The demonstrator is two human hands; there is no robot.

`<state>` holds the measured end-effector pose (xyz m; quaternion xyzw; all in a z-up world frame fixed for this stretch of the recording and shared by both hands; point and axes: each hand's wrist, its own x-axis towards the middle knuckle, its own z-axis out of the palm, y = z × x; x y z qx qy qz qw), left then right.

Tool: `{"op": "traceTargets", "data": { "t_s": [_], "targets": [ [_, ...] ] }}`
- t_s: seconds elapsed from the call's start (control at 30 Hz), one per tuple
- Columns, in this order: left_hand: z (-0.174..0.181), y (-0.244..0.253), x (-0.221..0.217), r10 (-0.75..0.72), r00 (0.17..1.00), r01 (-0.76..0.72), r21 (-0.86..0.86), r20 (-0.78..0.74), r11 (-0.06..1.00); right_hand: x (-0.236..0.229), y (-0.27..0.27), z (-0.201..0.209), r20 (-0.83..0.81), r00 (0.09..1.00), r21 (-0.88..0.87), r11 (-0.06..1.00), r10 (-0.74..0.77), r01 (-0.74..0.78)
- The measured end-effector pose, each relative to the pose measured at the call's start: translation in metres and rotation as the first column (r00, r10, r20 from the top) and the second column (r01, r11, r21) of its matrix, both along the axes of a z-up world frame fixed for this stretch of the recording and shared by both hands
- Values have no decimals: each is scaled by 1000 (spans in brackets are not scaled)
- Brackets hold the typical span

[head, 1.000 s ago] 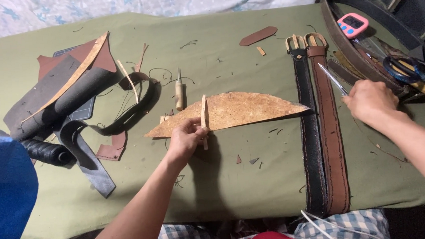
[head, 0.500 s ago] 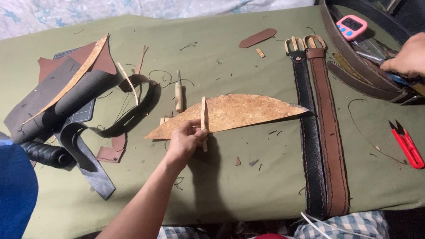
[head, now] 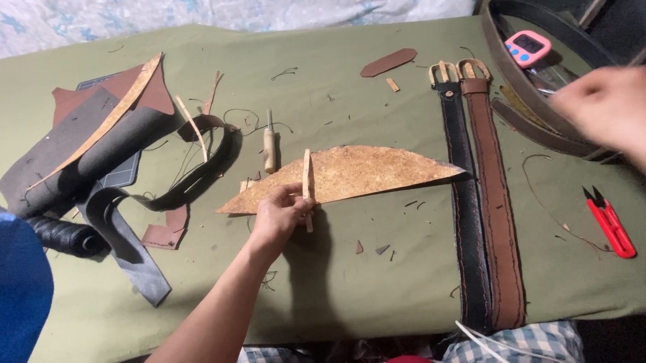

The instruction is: Filing the edges of a leather piece and a wooden component, followed by using an awl to poke holes in the leather.

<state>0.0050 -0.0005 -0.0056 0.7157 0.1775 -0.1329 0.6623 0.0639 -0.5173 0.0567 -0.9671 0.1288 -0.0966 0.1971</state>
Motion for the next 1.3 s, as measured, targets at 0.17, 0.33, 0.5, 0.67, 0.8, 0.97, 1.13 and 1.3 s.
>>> {"op": "traceTargets", "data": {
  "t_s": [0.17,0.33,0.5,0.67,0.8,0.97,1.13,1.3],
  "targets": [
    [1,-18,1,98,993,-95,-55,62,994,-83,179,48,-313,935,463,887,167,-3],
    [61,-62,-17,192,972,-146,-284,139,948,-92,265,52,-224,886,831,554,407,-44],
    [125,-74,-38,188,965,-116,-345,182,931,-76,305,77,-59,941,941,333,333,-59],
    [128,-67,-43,175,961,-89,-360,214,929,-83,319,96,-46,941,968,247,336,-41],
    [119,-57,-50,21,980,36,-279,200,960,-66,310,58,-35,969,979,202,246,-16],
    [112,-33,-58,-8,993,29,-176,118,984,-61,296,42,-115,970,986,146,216,84],
    [102,-7,-53,-27,986,29,-9,163,1000,-57,290,24,-161,968,987,17,195,161],
    [97,12,-33,9,986,-28,107,169,994,-57,295,14,-206,962,974,134,181,183]
  ]
}}
